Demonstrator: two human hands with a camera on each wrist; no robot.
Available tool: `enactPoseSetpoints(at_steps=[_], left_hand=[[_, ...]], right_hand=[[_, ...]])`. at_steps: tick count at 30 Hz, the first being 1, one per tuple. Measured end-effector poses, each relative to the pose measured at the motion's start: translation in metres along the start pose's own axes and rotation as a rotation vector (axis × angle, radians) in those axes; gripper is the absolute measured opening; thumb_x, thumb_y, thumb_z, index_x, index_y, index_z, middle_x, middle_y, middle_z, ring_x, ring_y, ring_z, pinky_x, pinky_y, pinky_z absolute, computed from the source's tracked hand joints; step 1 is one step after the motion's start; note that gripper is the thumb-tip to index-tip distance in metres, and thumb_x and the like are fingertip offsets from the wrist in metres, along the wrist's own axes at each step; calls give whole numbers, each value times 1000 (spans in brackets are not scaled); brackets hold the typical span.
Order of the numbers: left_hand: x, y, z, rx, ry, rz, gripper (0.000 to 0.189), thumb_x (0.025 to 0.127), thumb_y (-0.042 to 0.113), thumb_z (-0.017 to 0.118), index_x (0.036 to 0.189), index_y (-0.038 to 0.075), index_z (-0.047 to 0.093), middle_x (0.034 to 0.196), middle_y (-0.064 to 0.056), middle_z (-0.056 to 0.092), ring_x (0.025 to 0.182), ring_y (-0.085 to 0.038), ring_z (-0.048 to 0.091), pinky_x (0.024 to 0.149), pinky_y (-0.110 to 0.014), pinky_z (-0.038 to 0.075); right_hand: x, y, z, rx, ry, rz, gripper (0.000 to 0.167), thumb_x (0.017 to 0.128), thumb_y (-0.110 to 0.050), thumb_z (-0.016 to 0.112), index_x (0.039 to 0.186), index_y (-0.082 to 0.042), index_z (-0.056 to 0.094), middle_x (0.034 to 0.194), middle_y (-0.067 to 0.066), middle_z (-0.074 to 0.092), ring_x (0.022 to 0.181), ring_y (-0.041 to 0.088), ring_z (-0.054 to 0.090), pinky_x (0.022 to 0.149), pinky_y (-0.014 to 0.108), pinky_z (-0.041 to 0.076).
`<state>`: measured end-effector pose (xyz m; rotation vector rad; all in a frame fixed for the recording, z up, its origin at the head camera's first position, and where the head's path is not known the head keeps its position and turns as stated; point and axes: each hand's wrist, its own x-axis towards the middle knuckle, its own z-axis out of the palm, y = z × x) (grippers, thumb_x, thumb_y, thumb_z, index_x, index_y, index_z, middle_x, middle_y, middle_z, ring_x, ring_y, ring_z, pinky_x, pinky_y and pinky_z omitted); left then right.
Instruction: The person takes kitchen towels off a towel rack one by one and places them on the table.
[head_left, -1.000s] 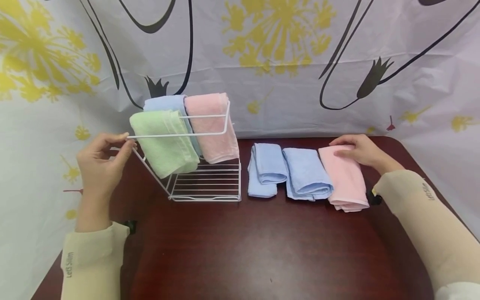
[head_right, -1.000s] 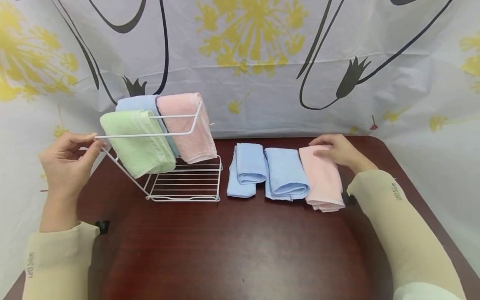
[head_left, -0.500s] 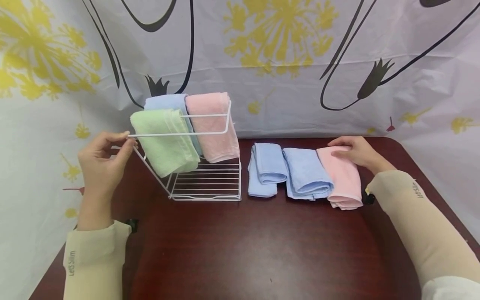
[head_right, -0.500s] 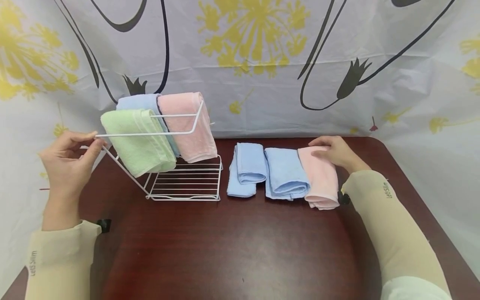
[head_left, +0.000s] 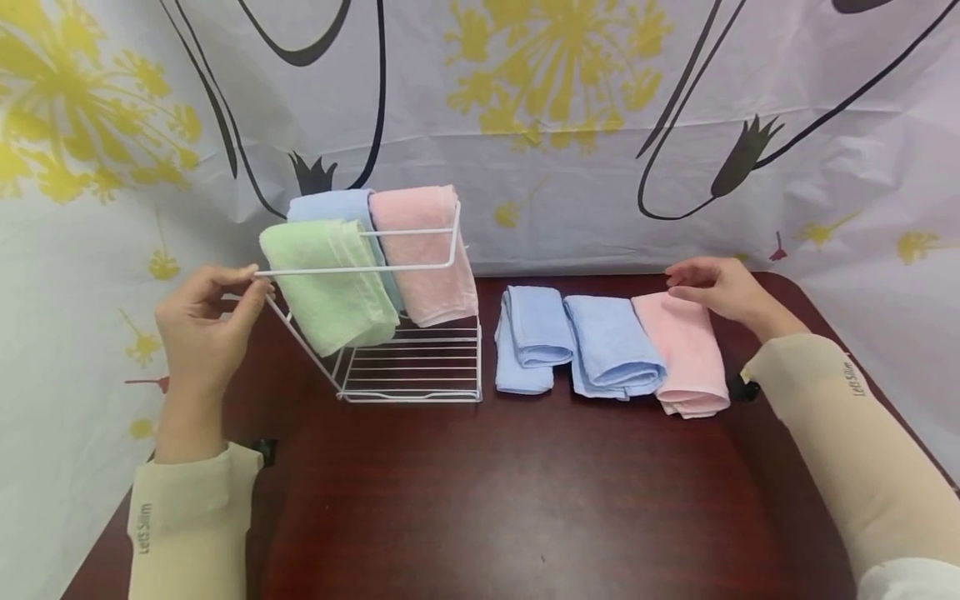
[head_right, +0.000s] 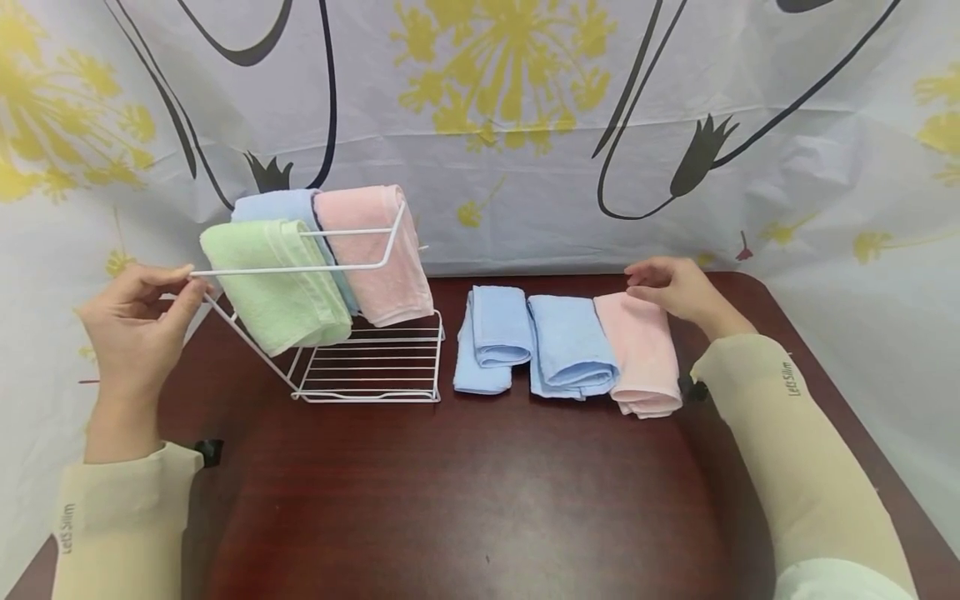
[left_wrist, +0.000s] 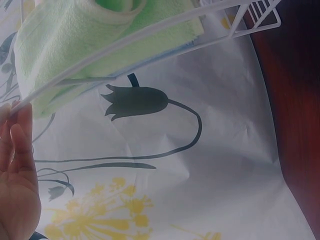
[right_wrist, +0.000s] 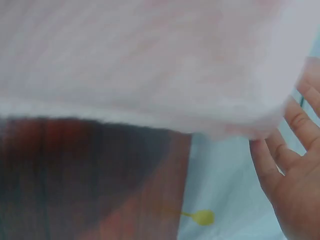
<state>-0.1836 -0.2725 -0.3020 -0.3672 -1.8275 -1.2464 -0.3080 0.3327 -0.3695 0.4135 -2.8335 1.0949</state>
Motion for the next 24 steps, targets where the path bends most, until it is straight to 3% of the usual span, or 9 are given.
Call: enactPoseSetpoints(at_steps=[6,10,13,17,21,24], left_hand=[[2,1,0,-1,5,-2,17,81,-10,71,93,-20,65,87,20,72,73,5,67,64,-6,51],[1,1,-1,6,2,3,16,81,-11,70,92,-21,65,87,20,71,73,6,67,64,-6,51],[0,0,-1,12,2,2,15,81,-11,70,92,-20,65,87,21,71,73,6,66,64,-6,51],[-1,-1,-1,15,0,-3,16,82,-11,71,92,-20,65,86,20,71,73,6,66,64,-6,51],[-1,-1,0,10,-4,-8,16,81,-11,71,93,-20,65,86,20,71,73,5,66,65,-6,51],[-1,-1,0,12,-6,-8,16,82,-11,71,93,-20,65,87,20,71,74,5,66,65,-6,51]], right_hand=[[4,-20,-6,-12,18,-29,35,88,-15,75,120,-1,68,99,-4,72,84,-14,56,69,6,46],[8,-42,-6,-17,35,-109,32,86,-10,76,117,-4,70,96,-8,72,85,-15,58,71,4,45],[11,-60,-4,-16,13,-157,31,87,-10,75,117,-5,70,99,-4,73,87,-13,58,74,4,45],[17,-86,1,24,-37,-212,30,89,-10,73,118,-5,70,110,11,72,90,-9,59,80,5,46],[20,-115,9,46,-62,-296,28,90,-8,71,118,-7,70,116,15,70,95,-7,61,85,9,49],[22,-141,16,61,-75,-363,26,91,-8,70,117,-8,71,117,14,71,97,-5,62,91,19,53]])
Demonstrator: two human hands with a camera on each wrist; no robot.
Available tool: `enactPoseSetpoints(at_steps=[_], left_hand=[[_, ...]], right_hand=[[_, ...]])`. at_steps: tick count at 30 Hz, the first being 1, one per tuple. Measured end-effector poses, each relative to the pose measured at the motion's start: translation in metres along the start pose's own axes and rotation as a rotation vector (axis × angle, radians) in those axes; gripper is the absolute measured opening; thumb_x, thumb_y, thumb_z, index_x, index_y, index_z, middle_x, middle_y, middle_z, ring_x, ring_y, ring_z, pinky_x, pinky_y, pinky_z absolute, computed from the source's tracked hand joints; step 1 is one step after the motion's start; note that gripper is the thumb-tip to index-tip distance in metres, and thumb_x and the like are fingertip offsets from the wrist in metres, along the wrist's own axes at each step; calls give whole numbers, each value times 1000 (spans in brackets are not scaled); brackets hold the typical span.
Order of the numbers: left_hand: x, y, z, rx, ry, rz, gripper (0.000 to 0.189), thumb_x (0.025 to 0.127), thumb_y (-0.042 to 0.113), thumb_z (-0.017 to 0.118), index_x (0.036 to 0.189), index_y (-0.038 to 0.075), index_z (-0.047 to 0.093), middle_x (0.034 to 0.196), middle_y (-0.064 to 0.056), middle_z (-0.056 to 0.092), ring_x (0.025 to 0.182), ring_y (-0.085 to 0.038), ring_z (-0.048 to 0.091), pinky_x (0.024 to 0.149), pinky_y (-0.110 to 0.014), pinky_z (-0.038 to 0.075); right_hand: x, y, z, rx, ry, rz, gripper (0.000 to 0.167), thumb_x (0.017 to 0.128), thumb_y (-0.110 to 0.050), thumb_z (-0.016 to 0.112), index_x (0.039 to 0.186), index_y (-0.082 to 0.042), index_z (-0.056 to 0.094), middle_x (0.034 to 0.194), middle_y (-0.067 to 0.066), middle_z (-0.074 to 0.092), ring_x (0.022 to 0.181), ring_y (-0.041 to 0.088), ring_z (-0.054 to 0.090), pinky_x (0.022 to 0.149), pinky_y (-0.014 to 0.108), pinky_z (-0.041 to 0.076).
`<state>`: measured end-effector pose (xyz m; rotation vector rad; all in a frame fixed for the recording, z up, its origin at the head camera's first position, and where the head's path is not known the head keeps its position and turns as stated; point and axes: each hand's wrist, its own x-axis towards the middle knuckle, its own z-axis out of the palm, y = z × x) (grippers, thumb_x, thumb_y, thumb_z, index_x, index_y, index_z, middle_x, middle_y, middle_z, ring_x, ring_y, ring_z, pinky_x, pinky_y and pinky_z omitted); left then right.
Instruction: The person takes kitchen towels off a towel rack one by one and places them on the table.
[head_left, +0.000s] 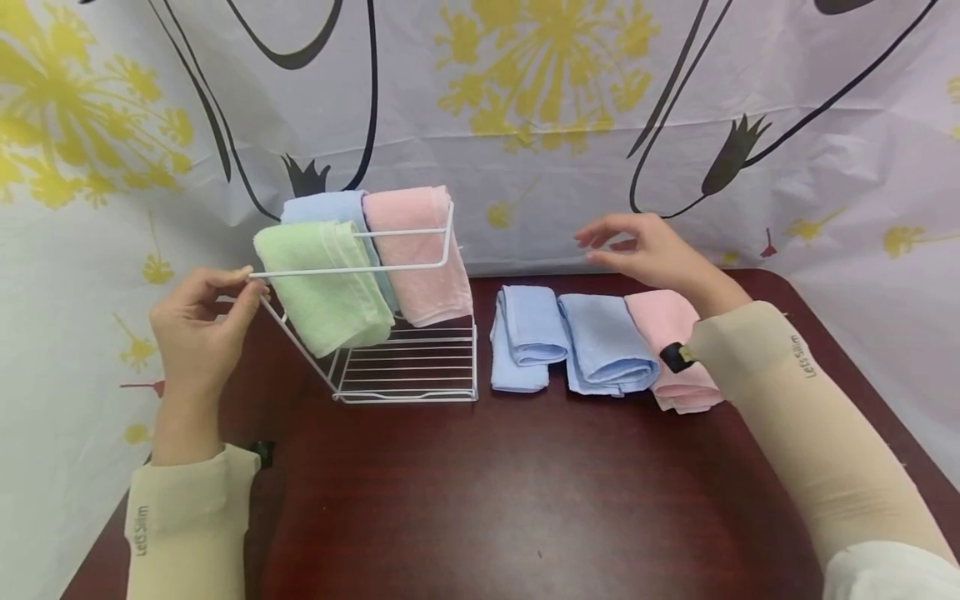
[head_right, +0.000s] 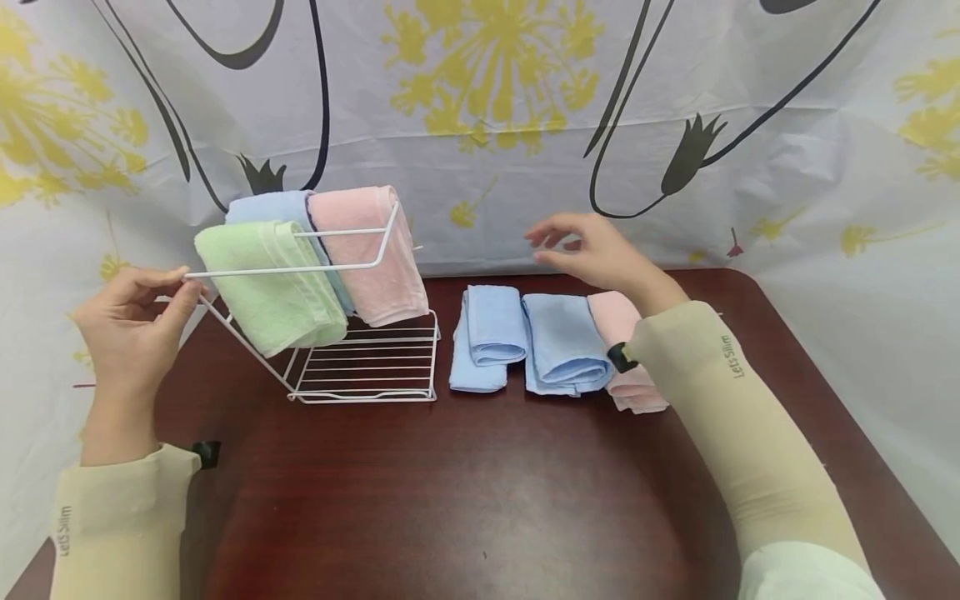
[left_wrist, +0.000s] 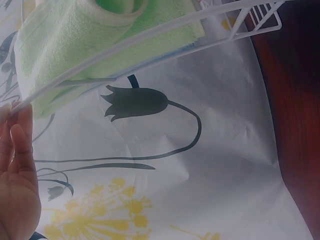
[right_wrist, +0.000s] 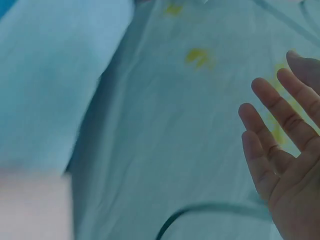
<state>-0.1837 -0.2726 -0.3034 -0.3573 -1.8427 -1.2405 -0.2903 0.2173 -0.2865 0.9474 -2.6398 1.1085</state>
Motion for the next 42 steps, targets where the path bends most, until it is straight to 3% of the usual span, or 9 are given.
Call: enactPoseSetpoints(at_steps=[6,12,17,30,42], left_hand=[[1,1,0,1,4,12,16,81,-11,71,93,-20,65,87,21,71,73,6,66,64,-6,50],[-1,1,0,-6,5,26,15,81,-11,70,92,-20,65,88,21,71,74,6,66,65,-6,51],[-2,1,2,-17,7,31,15,81,-12,71,92,-20,66,87,21,71,74,6,66,65,-7,51],[-2,3,1,-16,22,10,16,81,-12,69,94,-20,65,88,20,71,73,7,66,66,-5,50],[-1,5,3,-33,13,16,16,81,-12,69,94,-21,66,88,19,71,74,6,67,66,-5,51]], right_hand=[[25,-51,14,84,-46,-101,26,93,-12,68,119,-8,70,117,12,72,101,2,64,98,41,55],[50,-95,30,205,-49,-176,26,93,-10,68,118,-5,70,117,11,71,102,9,65,98,39,55],[73,-122,44,239,-83,-235,26,93,-9,68,117,-2,69,116,12,70,102,14,64,96,35,56],[121,-169,75,194,-202,-264,30,94,-15,67,122,-5,68,119,7,70,105,15,63,95,27,54],[143,-190,97,73,-322,-288,31,93,-16,69,122,-6,67,117,5,67,94,13,66,90,19,51]])
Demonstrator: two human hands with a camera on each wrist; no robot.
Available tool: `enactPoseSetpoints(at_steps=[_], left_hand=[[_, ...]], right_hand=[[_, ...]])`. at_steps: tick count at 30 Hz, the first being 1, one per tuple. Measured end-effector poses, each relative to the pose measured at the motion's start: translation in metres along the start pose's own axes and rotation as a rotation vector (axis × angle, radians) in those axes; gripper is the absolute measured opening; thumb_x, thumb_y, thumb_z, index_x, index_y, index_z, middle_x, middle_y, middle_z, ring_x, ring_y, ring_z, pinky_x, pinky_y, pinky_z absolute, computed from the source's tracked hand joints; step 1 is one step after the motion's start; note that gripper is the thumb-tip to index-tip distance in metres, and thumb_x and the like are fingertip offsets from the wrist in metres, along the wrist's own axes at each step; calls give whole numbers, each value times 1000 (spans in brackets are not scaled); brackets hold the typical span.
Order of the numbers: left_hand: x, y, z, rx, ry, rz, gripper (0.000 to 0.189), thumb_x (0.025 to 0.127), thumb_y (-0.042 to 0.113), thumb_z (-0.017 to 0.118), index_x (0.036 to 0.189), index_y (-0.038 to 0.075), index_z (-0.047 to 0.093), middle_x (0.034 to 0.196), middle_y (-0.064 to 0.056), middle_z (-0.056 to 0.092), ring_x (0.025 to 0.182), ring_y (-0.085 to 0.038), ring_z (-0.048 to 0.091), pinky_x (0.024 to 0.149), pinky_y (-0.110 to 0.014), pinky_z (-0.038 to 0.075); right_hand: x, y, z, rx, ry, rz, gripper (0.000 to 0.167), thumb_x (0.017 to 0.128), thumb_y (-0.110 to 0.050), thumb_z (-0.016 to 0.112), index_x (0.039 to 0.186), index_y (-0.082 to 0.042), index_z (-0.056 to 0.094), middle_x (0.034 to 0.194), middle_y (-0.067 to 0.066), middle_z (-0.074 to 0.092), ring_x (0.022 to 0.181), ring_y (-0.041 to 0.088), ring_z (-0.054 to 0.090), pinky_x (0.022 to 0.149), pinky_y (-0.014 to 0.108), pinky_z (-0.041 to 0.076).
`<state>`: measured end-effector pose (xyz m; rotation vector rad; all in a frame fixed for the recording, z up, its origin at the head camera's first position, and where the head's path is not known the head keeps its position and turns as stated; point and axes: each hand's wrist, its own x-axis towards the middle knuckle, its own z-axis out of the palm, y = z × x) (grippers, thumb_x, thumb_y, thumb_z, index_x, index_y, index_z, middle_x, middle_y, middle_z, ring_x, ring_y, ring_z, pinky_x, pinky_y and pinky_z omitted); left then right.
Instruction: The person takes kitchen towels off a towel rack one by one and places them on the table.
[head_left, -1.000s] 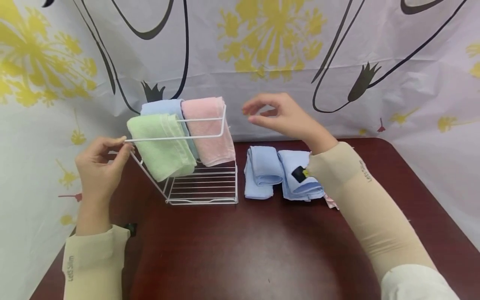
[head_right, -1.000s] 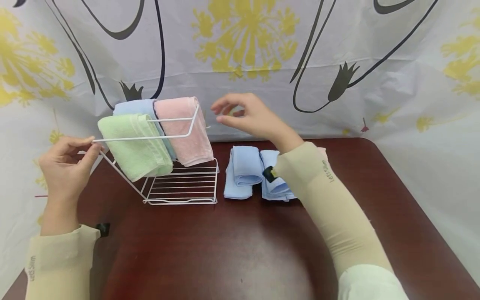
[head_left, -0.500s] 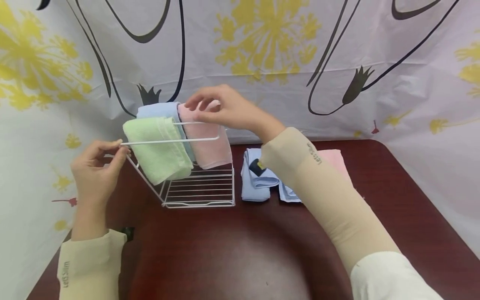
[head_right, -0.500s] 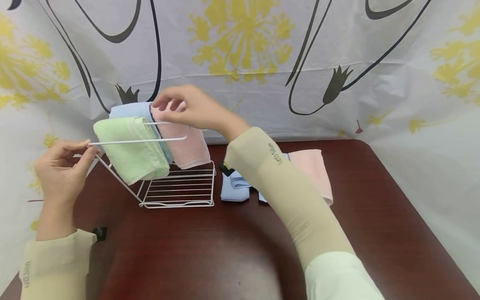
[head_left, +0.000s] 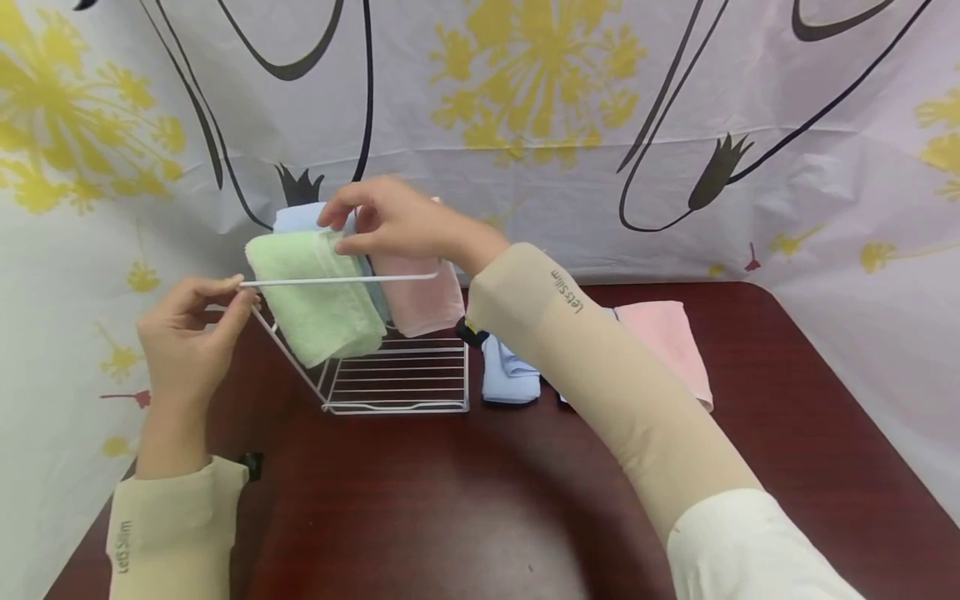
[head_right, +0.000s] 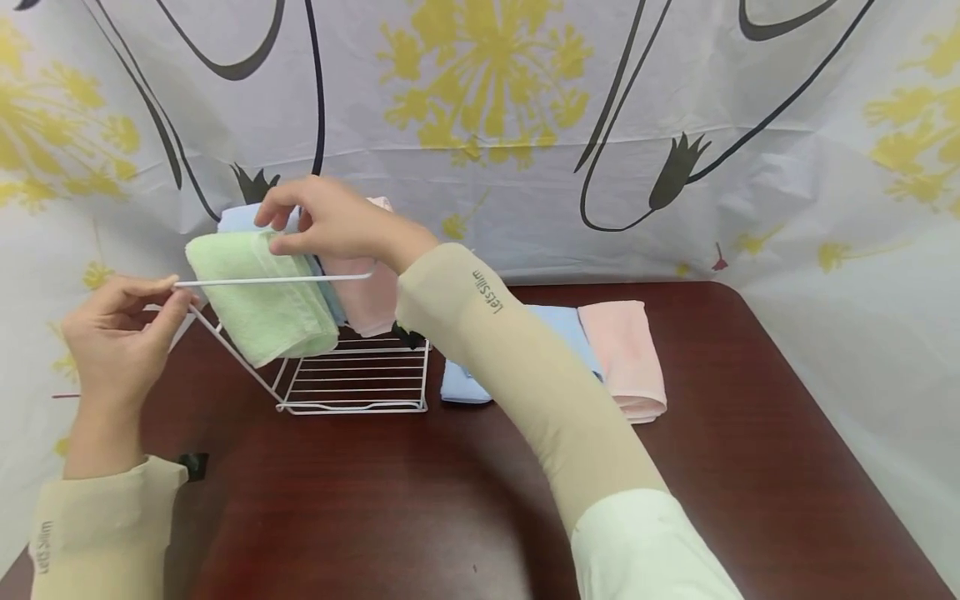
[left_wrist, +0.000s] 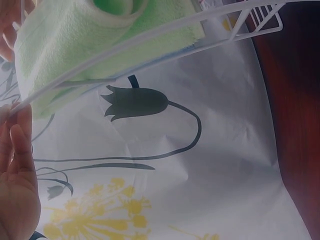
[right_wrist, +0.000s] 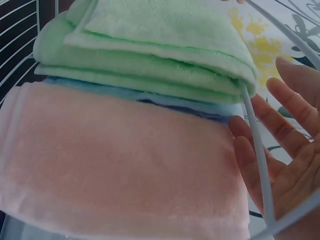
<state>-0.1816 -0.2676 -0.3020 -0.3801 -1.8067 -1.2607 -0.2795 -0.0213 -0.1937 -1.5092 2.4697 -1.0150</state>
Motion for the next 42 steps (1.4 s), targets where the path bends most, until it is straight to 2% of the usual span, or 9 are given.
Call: enactPoseSetpoints(at_steps=[5,9,13,19,23,31,42], left_hand=[[-1,1,-3,-1,2,-7,16,81,-12,69,94,-22,65,88,19,71,74,6,67,65,-5,51],[-1,0,-4,19,2,-14,16,82,-11,70,94,-21,65,88,20,71,74,7,66,65,-5,51],[-3,-1,-5,40,-5,-15,15,82,-11,69,94,-20,66,88,22,70,74,8,66,66,-4,50],[-4,-2,-3,20,-15,1,14,81,-13,68,93,-21,66,89,21,71,74,7,66,65,-5,51],[-2,-2,-2,16,-24,8,14,82,-13,68,94,-20,66,89,20,71,74,7,66,64,-5,51],[1,-1,-1,-7,-33,23,15,82,-14,68,94,-21,65,90,19,72,74,5,68,64,-6,52],[1,-1,4,-30,-41,23,14,82,-15,68,95,-21,66,89,17,72,74,4,68,64,-7,52]], right_hand=[[12,-7,6,-78,-49,21,34,93,-20,69,125,-10,65,119,3,65,94,13,64,87,17,49],[21,-10,13,-85,-72,38,34,93,-20,70,125,-11,65,125,2,64,110,11,60,92,16,48],[24,-8,20,-41,-99,102,38,93,-20,70,129,-13,63,134,1,61,124,10,55,96,16,46],[22,-5,26,-33,-103,153,46,91,-22,72,134,-15,58,129,3,62,111,11,57,92,18,47],[22,-4,26,-50,-97,145,43,91,-21,73,130,-14,59,121,2,63,105,11,57,91,18,46],[20,-1,23,-97,-21,80,28,91,-8,70,118,-9,62,118,2,62,109,10,54,97,14,41],[7,-1,22,-122,55,21,22,91,-3,67,112,-8,65,111,2,66,102,11,56,93,18,44]])
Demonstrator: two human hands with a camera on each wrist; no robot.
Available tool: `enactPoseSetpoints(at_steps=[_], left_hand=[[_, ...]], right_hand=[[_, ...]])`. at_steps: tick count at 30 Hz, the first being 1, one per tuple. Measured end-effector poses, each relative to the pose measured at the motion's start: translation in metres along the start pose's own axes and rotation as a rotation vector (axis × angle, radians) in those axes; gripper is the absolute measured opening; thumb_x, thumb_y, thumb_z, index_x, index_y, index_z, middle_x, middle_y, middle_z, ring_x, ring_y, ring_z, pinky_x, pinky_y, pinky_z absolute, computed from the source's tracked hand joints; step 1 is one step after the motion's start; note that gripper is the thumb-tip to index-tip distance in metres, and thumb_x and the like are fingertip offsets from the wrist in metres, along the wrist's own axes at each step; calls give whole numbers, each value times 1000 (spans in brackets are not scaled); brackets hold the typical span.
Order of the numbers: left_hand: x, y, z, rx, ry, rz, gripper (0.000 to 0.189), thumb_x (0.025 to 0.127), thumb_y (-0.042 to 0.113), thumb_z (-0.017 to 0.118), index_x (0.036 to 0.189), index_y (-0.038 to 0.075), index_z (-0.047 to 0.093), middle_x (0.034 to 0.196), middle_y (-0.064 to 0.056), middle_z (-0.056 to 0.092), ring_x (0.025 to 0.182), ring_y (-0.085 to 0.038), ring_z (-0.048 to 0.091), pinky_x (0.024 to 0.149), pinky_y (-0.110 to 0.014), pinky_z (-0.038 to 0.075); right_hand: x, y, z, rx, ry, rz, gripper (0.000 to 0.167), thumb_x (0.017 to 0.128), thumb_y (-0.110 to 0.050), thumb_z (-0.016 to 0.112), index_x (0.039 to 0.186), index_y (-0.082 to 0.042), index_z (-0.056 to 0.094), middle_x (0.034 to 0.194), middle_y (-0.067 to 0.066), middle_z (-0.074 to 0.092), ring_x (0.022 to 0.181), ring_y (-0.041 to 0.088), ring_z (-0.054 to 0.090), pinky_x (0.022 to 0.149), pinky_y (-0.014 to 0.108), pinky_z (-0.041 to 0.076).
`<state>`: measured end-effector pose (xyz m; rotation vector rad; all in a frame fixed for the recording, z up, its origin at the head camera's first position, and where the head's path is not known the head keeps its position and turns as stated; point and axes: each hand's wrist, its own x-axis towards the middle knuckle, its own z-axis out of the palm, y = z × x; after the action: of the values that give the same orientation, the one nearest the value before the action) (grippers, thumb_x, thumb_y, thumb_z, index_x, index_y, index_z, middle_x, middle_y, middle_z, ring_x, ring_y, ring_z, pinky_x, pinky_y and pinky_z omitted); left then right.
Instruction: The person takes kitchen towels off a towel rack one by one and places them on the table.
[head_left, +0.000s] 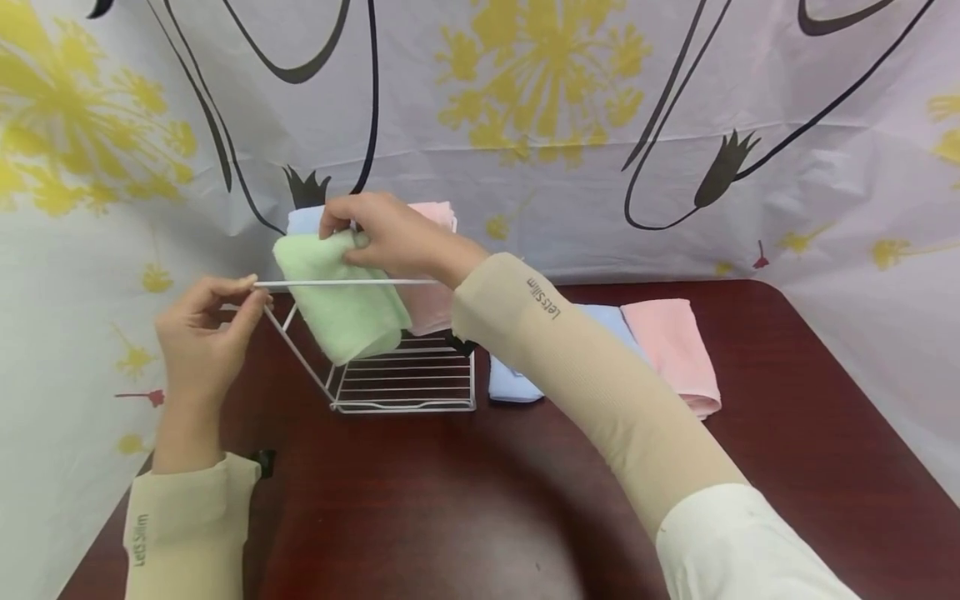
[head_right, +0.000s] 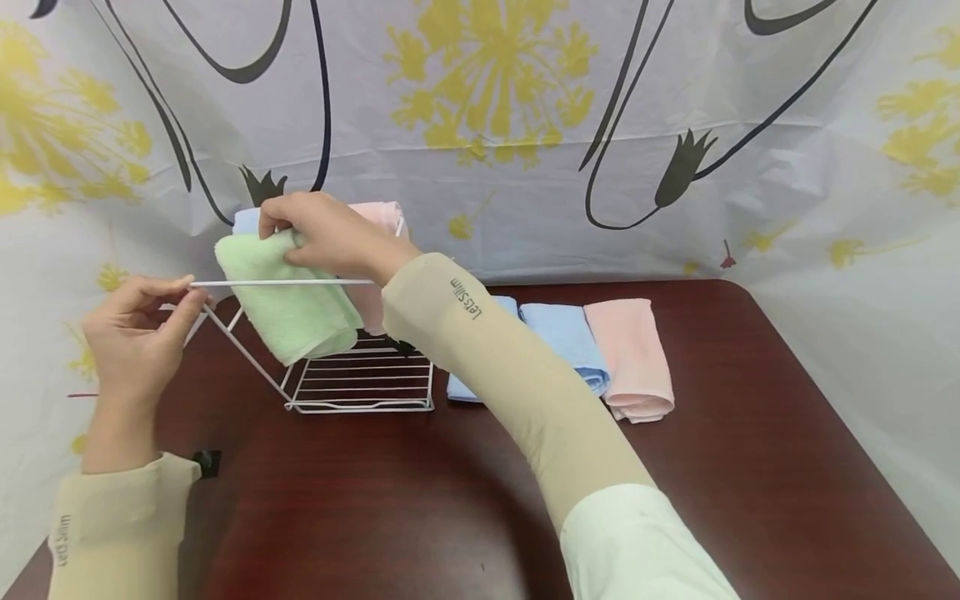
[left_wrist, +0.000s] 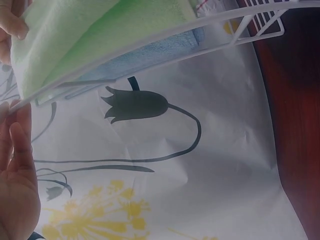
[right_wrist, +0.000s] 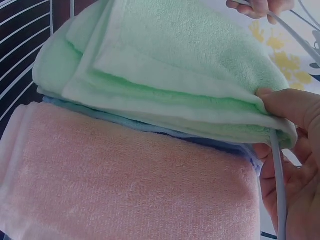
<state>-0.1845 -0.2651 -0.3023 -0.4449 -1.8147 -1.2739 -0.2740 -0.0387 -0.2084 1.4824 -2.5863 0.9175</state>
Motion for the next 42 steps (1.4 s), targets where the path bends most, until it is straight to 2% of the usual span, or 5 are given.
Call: enactPoseSetpoints(at_steps=[10,16,21,31,42], left_hand=[[1,3,-2,-20,14,-12,15,84,-12,69,96,-20,66,87,16,73,74,2,69,64,-7,53],[0,3,0,-48,11,-21,15,83,-11,69,96,-19,67,86,12,74,72,1,69,63,-8,53],[0,3,0,-96,35,-30,18,85,-3,72,95,-18,68,82,7,75,71,-1,70,63,-8,54],[1,2,1,-130,45,-15,21,84,-2,74,94,-19,67,81,8,75,70,-3,70,62,-9,55],[2,2,1,-99,47,-12,23,85,-3,72,94,-22,64,80,11,74,70,-1,70,62,-9,54]], right_hand=[[-5,-5,-5,-31,88,-63,20,89,-4,71,109,-7,71,109,1,70,105,10,60,95,17,46],[-11,-6,-10,-49,85,22,23,91,-9,70,114,-12,71,113,-2,69,108,8,58,96,17,44],[-17,-5,-18,-57,122,24,25,92,-12,69,117,-15,70,117,-4,69,111,8,59,97,17,43],[-36,7,-26,78,221,-19,24,89,-4,70,113,-6,71,117,5,71,108,12,61,95,22,49],[-59,15,-33,162,336,-54,22,90,-2,69,111,-5,72,116,5,69,100,12,56,66,28,48]])
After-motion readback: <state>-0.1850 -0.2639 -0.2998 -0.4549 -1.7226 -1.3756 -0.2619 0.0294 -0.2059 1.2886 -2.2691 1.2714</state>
